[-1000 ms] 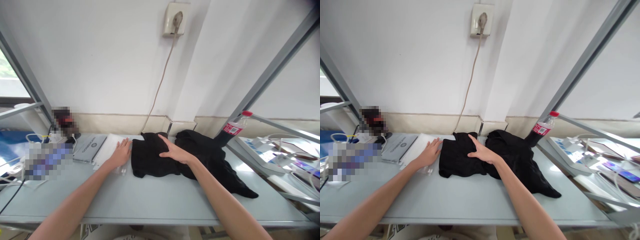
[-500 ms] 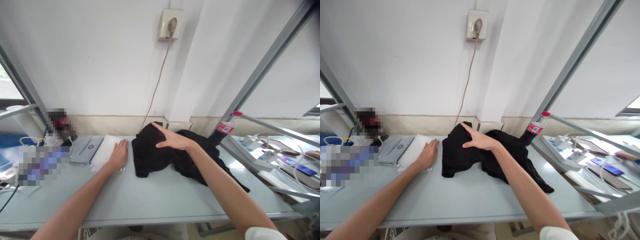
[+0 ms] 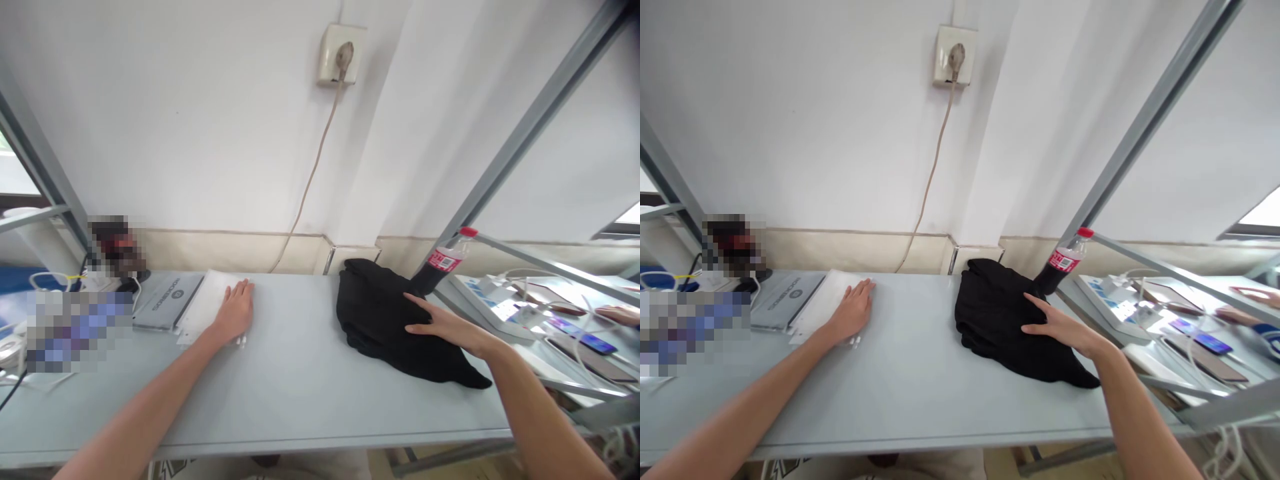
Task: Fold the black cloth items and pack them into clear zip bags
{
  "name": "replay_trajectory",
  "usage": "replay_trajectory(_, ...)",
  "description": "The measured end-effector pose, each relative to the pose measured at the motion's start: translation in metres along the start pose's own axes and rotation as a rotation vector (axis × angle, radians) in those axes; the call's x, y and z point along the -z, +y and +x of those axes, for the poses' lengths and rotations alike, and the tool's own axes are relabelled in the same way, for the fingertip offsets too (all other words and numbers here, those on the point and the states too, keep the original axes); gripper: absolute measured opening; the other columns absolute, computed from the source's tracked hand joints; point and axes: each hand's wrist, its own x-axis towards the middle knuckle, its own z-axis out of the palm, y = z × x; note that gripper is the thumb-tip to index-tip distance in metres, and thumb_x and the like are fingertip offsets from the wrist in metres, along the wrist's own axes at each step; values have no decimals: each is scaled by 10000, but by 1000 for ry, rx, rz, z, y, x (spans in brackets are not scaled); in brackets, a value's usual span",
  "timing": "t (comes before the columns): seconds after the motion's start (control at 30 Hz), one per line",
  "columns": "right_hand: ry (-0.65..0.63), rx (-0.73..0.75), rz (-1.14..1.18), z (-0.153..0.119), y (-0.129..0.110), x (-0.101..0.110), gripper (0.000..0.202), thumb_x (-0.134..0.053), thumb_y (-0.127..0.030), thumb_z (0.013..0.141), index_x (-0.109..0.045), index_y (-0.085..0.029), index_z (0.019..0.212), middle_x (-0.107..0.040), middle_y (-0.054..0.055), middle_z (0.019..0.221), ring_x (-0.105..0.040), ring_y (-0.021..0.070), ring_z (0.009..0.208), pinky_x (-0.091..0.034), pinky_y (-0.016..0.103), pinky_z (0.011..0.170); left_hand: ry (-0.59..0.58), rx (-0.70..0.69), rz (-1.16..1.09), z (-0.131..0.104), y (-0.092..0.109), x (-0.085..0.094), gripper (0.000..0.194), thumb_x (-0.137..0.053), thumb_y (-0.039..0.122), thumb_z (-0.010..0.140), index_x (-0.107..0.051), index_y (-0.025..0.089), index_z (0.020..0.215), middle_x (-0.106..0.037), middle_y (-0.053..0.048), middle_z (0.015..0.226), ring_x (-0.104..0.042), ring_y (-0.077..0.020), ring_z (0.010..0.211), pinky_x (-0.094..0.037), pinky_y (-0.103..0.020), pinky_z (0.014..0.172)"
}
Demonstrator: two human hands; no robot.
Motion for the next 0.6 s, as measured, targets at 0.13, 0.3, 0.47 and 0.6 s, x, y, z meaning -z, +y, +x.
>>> replay_trajectory(0.13,82,-19,8,-3,-5,-1,1049,-777,-616,735,-369,-289,1645,-349,131,1698,-433,451,1490,-407,560,1217,-6,7,18,0,0,1,499,-277,154,1040,-429,119,1514,-403,-216,1647,-322,-326,1568,-233,-602,1268)
replay_trajectory(0.3,156,32,-12,-3,-23,10,1029,-760,-558,748,-356,-266,1649,-397,137,1676,-507,460,1433,-460,572,1165,-18,1,54,0,2,2,514,-261,154,1042,-430,75,1521,-399,-233,1646,-337,-338,1558,-249,-623,1259)
replay_trajectory(0.47,122,85,-103,3,0,26,807,-718,-542,793,-552,-259,1530,-654,145,1463,-658,442,1269,-541,527,1065,-25,10,49,0,2,4,514,-264,152,1045,-439,66,1520,-399,-236,1645,-328,-346,1562,-240,-619,1262)
replay_trajectory(0.6,127,82,-293,16,26,28,734,-670,-429,788,-603,-177,1474,-635,194,1471,-711,442,1167,-547,534,1038,-12,15,9,-1,2,1,507,-282,144,1037,-445,83,1514,-404,-235,1641,-333,-346,1559,-229,-621,1261)
